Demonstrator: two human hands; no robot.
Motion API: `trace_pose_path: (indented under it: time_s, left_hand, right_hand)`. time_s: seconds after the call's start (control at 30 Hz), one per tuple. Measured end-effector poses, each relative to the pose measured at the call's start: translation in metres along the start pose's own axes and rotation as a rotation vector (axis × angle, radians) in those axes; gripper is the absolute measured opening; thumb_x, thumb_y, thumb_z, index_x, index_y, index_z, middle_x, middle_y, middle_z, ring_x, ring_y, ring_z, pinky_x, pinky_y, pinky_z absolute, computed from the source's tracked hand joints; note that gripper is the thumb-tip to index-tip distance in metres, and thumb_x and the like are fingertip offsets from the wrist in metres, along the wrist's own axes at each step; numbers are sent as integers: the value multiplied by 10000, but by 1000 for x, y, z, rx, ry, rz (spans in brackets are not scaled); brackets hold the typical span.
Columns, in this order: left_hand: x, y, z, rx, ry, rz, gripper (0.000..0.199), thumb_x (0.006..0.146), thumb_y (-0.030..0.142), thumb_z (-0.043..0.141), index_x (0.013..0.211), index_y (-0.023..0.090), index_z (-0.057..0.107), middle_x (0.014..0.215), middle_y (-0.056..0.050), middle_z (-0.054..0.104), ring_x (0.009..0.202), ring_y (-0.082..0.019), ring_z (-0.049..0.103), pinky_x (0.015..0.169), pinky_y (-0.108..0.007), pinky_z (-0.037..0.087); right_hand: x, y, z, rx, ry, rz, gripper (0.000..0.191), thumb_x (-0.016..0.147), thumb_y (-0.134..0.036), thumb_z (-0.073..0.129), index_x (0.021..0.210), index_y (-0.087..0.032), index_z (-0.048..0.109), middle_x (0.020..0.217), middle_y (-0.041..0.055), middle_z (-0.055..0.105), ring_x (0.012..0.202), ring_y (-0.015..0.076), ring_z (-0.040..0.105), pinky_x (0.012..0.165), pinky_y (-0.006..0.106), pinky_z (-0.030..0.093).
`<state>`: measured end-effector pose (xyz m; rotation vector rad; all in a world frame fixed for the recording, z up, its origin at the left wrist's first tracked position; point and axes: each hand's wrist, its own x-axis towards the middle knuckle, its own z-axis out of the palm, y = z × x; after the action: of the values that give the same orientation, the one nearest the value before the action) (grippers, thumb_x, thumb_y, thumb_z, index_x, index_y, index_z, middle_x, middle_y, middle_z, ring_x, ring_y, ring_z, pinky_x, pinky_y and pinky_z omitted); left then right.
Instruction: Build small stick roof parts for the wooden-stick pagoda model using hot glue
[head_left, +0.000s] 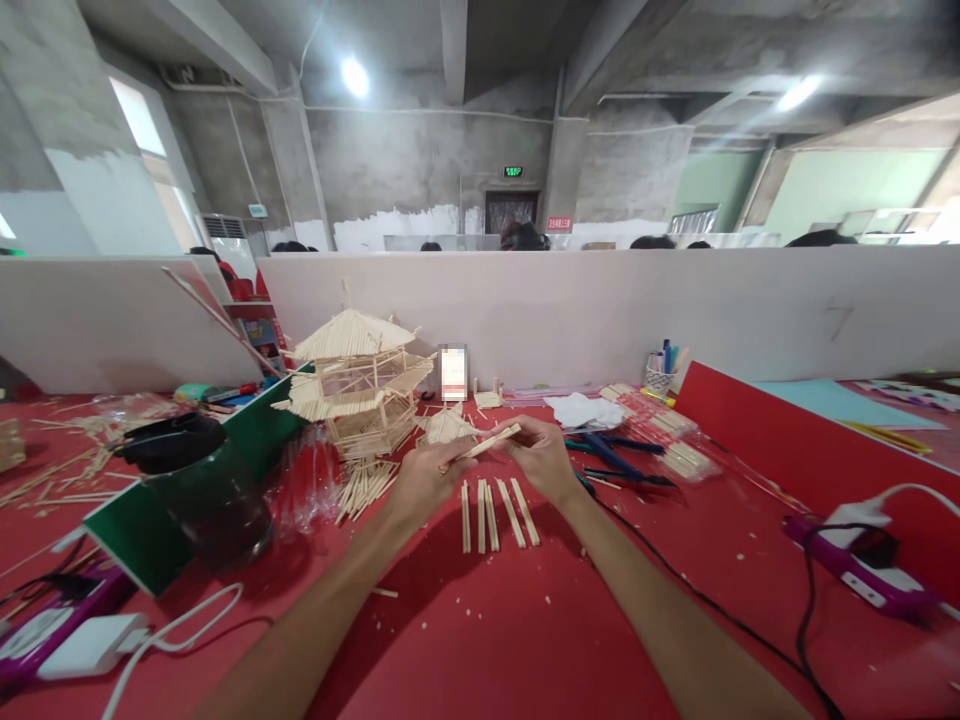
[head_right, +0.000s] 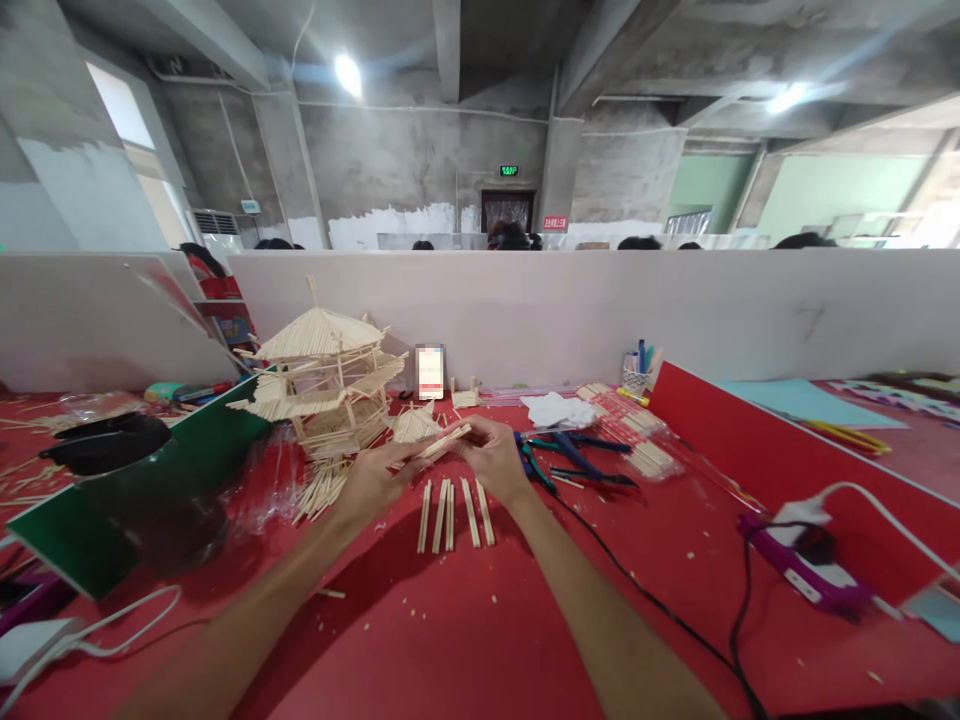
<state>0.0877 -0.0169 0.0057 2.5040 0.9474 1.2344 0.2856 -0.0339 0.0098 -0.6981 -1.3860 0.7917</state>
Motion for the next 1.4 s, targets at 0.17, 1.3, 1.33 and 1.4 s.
trace_pose_path:
  time_s: [0.17,1.3,1.33,1.4]
  left_hand:
    - [-2,-2,4,40,39,47,236,905,313,628,1097,231,738,1010,-62,780,863,-214,732,798,-316,570]
    - [11,-46,-22,287,-119,-304,643,964,542,370,1464,137,373,1507,-174,443,1380,-308,431,1115,-458,353]
    - [13,-45,-21,314,-138,-336,644,965,543,363,1465,136,372,1496,-180,456,1381,-321,429,1108,-466,357]
    - [19,-41,-21,413,-162,-373,628,957,541,391,1447,149,400,1442,-185,517,1339,-356,473,1087,-493,364]
  right_hand:
    - [1,1,-2,40,-29,-2,199,691,-380,819,783,-227,731,748,13,722,689,181,660,714,318,560]
    - [6,20,-14,-418,-77,123,310,826,-492,591,766,-188,601,672,5,591,630,163,533,608,280,410]
    - [6,20,-14,-432,-87,119,309,837,-489,573,763,-190,598,665,3,588,621,161,529,601,279,403]
    - [6,20,-16,-442,-98,111,308,857,-483,544,768,-192,593,656,0,585,610,160,528,596,278,400]
